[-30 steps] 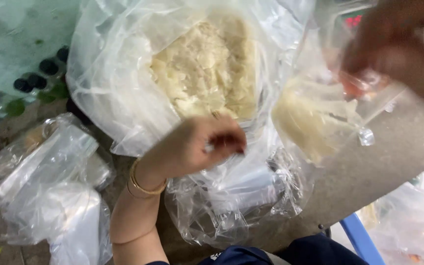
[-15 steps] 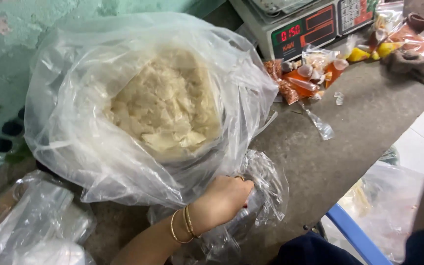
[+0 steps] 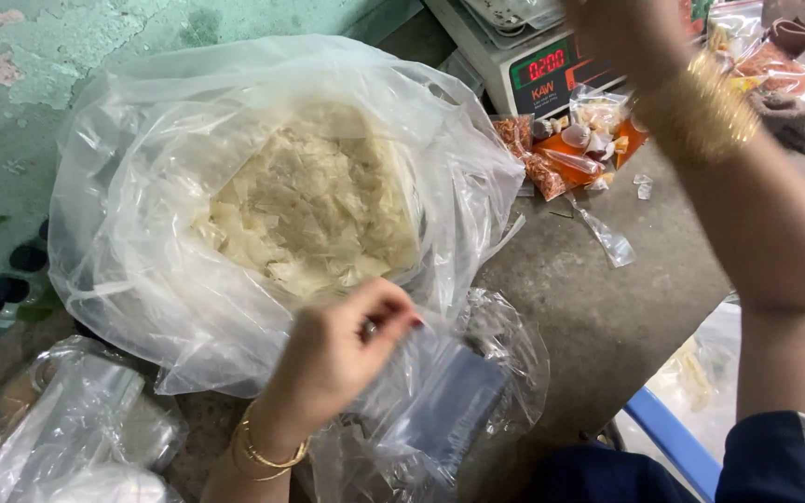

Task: A person is portioning out flaky food items from a large bulk bag into smaller individual plastic bags on a counter next to a digital scale.

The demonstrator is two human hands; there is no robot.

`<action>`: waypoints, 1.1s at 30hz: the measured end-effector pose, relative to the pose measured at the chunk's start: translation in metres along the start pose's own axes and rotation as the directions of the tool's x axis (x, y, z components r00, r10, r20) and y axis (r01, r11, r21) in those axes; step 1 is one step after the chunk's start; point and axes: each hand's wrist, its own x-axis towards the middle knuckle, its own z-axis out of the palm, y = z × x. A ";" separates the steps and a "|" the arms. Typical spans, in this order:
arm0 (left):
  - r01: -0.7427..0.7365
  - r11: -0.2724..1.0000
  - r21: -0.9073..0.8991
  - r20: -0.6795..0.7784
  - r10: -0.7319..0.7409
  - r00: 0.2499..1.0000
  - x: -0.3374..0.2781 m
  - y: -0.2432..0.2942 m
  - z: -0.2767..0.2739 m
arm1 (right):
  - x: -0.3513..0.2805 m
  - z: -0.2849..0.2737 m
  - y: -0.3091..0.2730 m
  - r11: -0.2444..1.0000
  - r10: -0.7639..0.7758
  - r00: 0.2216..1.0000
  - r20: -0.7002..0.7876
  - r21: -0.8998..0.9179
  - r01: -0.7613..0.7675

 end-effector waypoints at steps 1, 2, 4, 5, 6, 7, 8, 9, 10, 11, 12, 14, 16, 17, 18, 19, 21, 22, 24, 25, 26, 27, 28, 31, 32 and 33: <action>0.001 1.000 0.004 0.003 -0.001 1.000 -0.002 -0.001 -0.005 | 0.008 0.018 -0.013 1.000 0.004 1.000 -0.008 0.011 -0.004; 0.010 1.000 0.012 -0.102 -0.009 0.995 -0.003 -0.002 -0.011 | 0.014 0.039 -0.030 1.000 0.009 1.000 -0.017 0.022 -0.008; 0.022 0.999 0.024 -0.205 -0.017 0.979 -0.008 -0.003 -0.021 | 0.021 0.082 -0.068 0.999 0.012 1.000 -0.029 0.036 -0.011; -0.007 0.994 -0.106 -0.236 -0.018 0.971 -0.009 -0.003 -0.025 | 0.024 0.103 -0.087 0.976 0.019 0.988 0.155 0.213 -0.052; -0.040 0.972 -0.234 -0.267 -0.025 0.963 -0.012 -0.004 -0.029 | 0.028 0.123 -0.106 0.920 -0.011 0.943 0.333 0.372 -0.121; -0.040 0.972 -0.229 -0.265 -0.023 0.964 -0.014 -0.002 -0.033 | 0.025 0.138 -0.102 0.921 -0.012 0.945 0.328 0.373 -0.118; -0.053 0.949 -0.309 -0.333 -0.056 0.941 -0.017 0.000 -0.037 | 0.023 0.153 -0.097 0.871 -0.028 0.930 0.366 0.466 -0.157; -0.071 0.918 -0.389 -0.397 -0.098 0.912 -0.020 0.002 -0.041 | 0.021 0.168 -0.093 0.810 -0.049 0.913 0.406 0.551 -0.202; -0.070 0.919 -0.388 -0.397 -0.098 0.913 -0.024 -0.002 -0.047 | 0.019 0.172 -0.085 0.809 -0.050 0.913 0.405 0.552 -0.201; -0.079 0.925 -0.371 -0.463 -0.111 0.880 -0.029 -0.006 -0.051 | 0.017 0.176 -0.077 0.746 -0.085 0.878 0.470 0.614 -0.257; -0.086 0.931 -0.354 -0.526 -0.122 0.842 -0.033 -0.011 -0.056 | 0.014 0.181 -0.069 0.677 -0.126 0.839 0.529 0.664 -0.317; -0.071 0.945 -0.319 -0.590 -0.139 0.795 -0.039 -0.014 -0.065 | 0.013 0.175 -0.055 0.672 -0.103 0.812 0.575 0.642 -0.369; -0.039 0.957 -0.286 -0.646 -0.162 0.746 -0.045 -0.023 -0.073 | 0.007 0.167 -0.041 0.656 -0.084 0.782 0.617 0.625 -0.423; -0.093 0.948 -0.303 -0.638 -0.129 0.759 -0.047 -0.030 -0.078 | 0.007 0.161 -0.033 0.648 0.026 0.824 0.566 0.618 -0.445; -0.147 0.936 -0.319 -0.631 -0.094 0.770 -0.051 -0.037 -0.084 | 0.006 0.156 -0.024 0.638 0.136 0.851 0.507 0.613 -0.467; -0.137 0.940 -0.312 -0.642 -0.102 0.760 -0.051 -0.037 -0.086 | 0.006 0.155 -0.021 0.635 0.118 0.848 0.516 0.618 -0.464; -0.040 0.900 -0.435 -0.458 -0.183 0.870 -0.051 -0.035 -0.093 | 0.005 0.152 -0.013 0.398 0.453 0.834 0.316 0.765 -0.506; -0.034 0.903 -0.428 -0.471 -0.191 0.861 -0.051 -0.037 -0.097 | 0.007 0.152 -0.017 0.396 0.437 0.838 0.327 0.766 -0.506; 0.122 0.875 -0.469 -0.014 -0.146 0.989 -0.048 -0.040 -0.104 | 0.009 0.152 -0.023 0.542 0.515 0.834 0.199 0.678 -0.496; 0.128 0.874 -0.468 -0.020 -0.155 0.988 -0.040 -0.041 -0.094 | 0.009 0.157 -0.026 0.539 0.508 0.836 0.207 0.681 -0.496; 0.151 0.917 -0.368 -0.079 -0.193 0.978 -0.031 -0.042 -0.083 | 0.007 0.162 -0.030 0.706 0.425 0.883 0.198 0.538 -0.460; 0.174 0.948 -0.268 -0.137 -0.216 0.967 -0.021 -0.044 -0.071 | 0.004 0.165 -0.033 0.843 0.340 0.919 0.200 0.370 -0.392; 0.175 0.947 -0.269 -0.139 -0.218 0.966 -0.016 -0.039 -0.060 | 0.008 0.170 -0.047 0.842 0.339 0.919 0.203 0.369 -0.392; 0.173 0.967 -0.188 0.036 -0.169 0.985 0.003 -0.029 -0.032 | 0.015 0.172 -0.080 0.931 0.014 0.972 0.235 0.350 -0.098; 0.180 0.969 -0.167 -0.101 -0.198 0.975 0.005 -0.027 -0.027 | 0.016 0.170 -0.086 0.945 0.110 0.972 0.206 0.282 -0.166; 0.192 0.970 -0.146 -0.232 -0.222 0.947 0.007 -0.026 -0.022 | 0.017 0.170 -0.093 0.946 0.207 0.964 0.167 0.219 -0.240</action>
